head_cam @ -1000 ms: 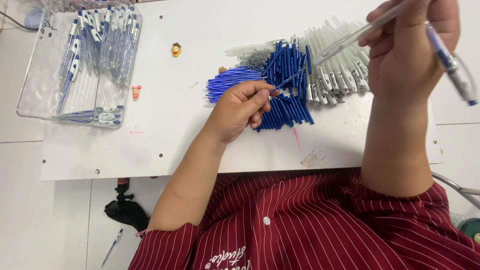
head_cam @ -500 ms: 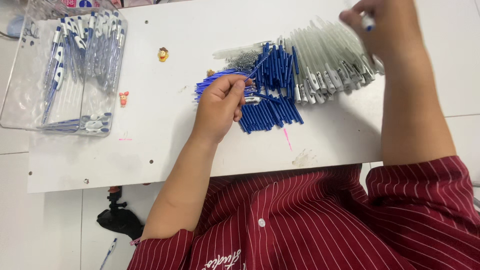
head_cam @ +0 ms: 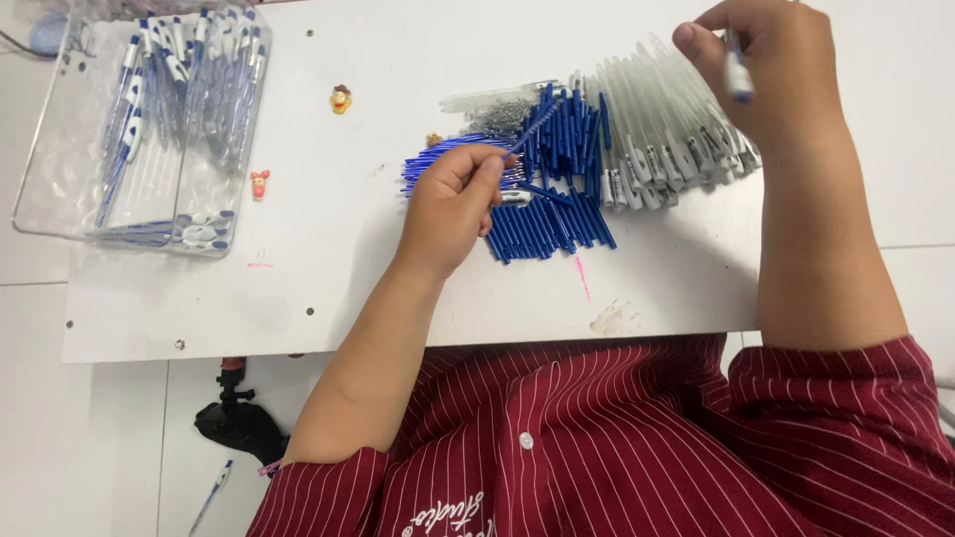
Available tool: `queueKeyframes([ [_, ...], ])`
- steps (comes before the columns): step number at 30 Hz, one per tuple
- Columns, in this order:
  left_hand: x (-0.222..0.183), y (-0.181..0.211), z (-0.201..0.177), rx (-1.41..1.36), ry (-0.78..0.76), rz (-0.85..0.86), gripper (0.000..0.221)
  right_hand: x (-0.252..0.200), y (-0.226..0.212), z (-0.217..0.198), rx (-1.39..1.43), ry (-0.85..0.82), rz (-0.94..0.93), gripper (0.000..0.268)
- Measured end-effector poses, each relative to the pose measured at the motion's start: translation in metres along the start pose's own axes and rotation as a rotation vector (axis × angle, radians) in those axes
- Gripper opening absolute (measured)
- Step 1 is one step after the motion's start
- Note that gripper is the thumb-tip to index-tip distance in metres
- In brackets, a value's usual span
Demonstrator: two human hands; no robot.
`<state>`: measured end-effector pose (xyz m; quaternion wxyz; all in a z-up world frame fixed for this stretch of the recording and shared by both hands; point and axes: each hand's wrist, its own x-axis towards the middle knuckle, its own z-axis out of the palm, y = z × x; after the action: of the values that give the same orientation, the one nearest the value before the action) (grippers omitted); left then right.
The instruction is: The person assembles pens by picking up pen bodies, inserting ink cartridges, and attaching clips by hand, placing the finished products into a clear plastic container.
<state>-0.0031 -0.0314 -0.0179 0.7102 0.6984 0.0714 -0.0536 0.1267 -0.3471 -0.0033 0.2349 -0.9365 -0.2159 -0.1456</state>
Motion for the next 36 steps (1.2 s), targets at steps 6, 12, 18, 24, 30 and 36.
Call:
queueKeyframes([
  [6, 0.002, -0.004, -0.009, 0.189, -0.008, 0.116, 0.023, 0.006, -0.126, -0.009, 0.333, -0.371, -0.144, 0.024],
  [12, 0.012, -0.02, -0.049, 0.423, 0.064, 0.501, 0.018, 0.02, -0.133, -0.001, 0.396, -0.356, -0.152, 0.015],
  [18, 0.027, -0.045, -0.076, 0.931, 0.277, 0.521, 0.014, 0.041, -0.101, 0.053, 0.195, -0.279, -0.078, 0.013],
  [24, 0.023, -0.043, -0.069, 1.001, 0.279, 0.492, 0.017, 0.044, -0.117, 0.089, -0.002, -0.272, -0.229, 0.021],
  [30, 0.022, -0.044, -0.074, 0.917, 0.331, 0.503, 0.016, 0.049, -0.126, 0.108, -0.218, -0.298, -0.237, 0.036],
  [36, 0.017, -0.029, -0.109, 0.932, 0.432, 0.731, 0.019, 0.042, -0.129, 0.071, -0.1, -0.309, -0.107, 0.037],
])
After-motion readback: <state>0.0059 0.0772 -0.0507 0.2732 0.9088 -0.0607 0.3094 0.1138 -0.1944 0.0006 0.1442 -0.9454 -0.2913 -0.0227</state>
